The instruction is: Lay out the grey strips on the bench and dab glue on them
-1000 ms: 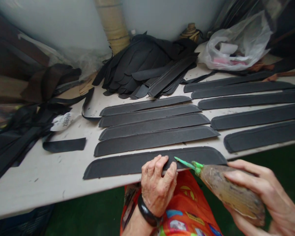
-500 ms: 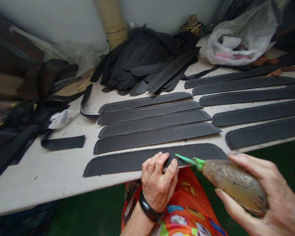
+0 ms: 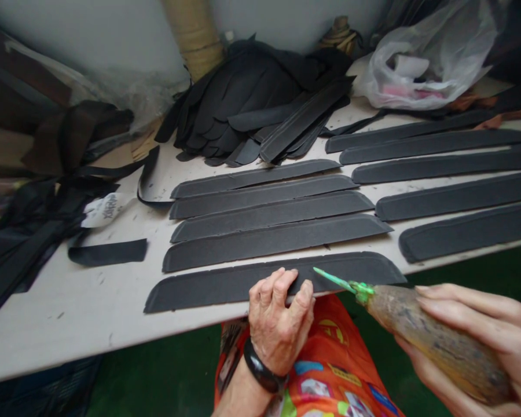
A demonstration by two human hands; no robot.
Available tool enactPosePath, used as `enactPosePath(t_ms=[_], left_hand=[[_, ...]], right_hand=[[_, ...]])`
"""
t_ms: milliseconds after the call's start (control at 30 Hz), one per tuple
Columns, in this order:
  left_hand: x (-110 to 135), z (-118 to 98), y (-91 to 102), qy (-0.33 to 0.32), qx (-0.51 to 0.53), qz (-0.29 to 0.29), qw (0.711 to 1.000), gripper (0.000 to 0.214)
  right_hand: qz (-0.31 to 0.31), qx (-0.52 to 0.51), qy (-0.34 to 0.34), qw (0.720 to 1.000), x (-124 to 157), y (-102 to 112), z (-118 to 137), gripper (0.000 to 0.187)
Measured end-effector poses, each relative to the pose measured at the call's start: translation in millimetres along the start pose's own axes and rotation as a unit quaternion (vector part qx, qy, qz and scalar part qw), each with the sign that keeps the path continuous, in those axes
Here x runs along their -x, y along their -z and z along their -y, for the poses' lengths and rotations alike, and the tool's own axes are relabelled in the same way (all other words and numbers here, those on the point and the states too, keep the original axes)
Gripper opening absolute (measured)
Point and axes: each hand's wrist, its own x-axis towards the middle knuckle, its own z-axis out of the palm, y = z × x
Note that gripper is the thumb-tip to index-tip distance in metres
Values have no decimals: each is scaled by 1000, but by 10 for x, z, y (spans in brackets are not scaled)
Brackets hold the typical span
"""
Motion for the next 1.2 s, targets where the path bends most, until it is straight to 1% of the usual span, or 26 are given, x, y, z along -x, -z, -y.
enactPosePath(t_ms=[100, 367, 567, 800, 933, 1067, 1133, 1200], left_hand=[[-1, 3, -9, 1, 0, 5, 1000, 23], [-4, 6, -18, 1, -3, 0, 1000, 22], [12, 8, -26, -2, -2, -5, 1000, 24], [16, 7, -34, 1, -1, -2, 1000, 25], [16, 9, -43, -1, 2, -9, 1000, 24], [13, 9, -40, -1, 5, -11, 1000, 24], [9, 6, -33, 0, 5, -10, 1000, 25], [3, -1, -24, 1, 2, -8, 1000, 25]], right_hand=[[9, -29, 28, 999, -3, -33, 5, 39], [19, -9, 64, 998, -27, -74, -50, 37], [-2, 13, 44, 999, -44, -72, -75, 41], [6, -4, 11, 1000, -46, -13, -13, 41], [17, -16, 22, 999, -38, -27, 13, 35], [15, 3, 66, 998, -68, -40, -22, 36], [17, 14, 61, 998, -65, -25, -47, 38], [20, 19, 34, 999, -36, 3, -66, 38]])
